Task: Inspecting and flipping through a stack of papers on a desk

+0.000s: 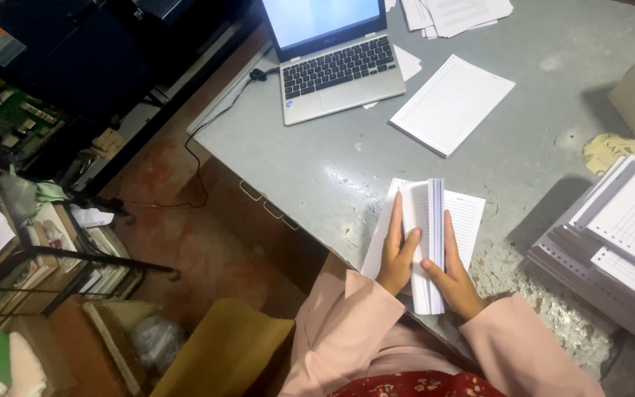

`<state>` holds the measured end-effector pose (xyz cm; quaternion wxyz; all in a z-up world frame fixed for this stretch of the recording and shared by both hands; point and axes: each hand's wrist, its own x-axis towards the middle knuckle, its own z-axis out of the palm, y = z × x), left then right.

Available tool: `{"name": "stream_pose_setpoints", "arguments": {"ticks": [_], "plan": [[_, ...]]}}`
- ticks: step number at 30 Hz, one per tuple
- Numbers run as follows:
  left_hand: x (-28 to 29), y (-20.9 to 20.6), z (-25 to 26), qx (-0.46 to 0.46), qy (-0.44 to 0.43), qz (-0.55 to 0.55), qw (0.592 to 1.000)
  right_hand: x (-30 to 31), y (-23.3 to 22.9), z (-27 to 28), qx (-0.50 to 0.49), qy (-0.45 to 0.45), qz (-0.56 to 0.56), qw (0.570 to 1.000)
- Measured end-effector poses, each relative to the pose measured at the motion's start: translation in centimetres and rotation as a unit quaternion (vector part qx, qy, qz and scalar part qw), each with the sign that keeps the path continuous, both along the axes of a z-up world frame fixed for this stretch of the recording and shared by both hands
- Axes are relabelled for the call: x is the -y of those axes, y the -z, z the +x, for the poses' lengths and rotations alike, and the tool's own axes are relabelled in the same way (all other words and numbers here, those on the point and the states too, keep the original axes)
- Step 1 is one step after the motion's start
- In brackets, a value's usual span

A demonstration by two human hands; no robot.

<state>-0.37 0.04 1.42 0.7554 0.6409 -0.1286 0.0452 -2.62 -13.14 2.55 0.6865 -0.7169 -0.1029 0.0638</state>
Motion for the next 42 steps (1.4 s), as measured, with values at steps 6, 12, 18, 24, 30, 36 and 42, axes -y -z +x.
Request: {"name": "stream_pose_setpoints", "arguments": {"ticks": [6,12,18,24,30,36,42], "plan": [[-0.1,3.1,0.7,-0.058,-0.017,-0.067,0.996,0.9,-1.5,-0.2,0.092,0.149,-0.064,0.983],[0.0,2.1,0.2,-0.084,-0.017,-0.044,0.995,4.8,3.4,1.8,0.058,0.137,-0.219,0.964],[0.7,1.1,0.2,-0.066,0.021,-0.088,0.994,3.3,-3.9,1.4,-0.213,0.105,-0.089,0.967],[0.8,0.7,0.2,0.018,0.015,-0.033,0.999,8.1,4.7,3.6,-0.133,0.087,-0.230,0.960],[0.6,-0.6,-0.6,0.043,-0.061,-0.004,0.997,6.6,0.4,2.5,-0.161,0.085,-0.208,0.961],[-2.3,-1.8,-1.8,0.000,-0.155,0.099,0.983,4.6,-2.2,1.6,-0.185,0.154,-0.078,0.968],[-2.5,-7.5,-3.9,-0.348,-0.116,-0.212,0.906,4.1,4.6,2.6,-0.161,0.230,0.085,0.956]]}}
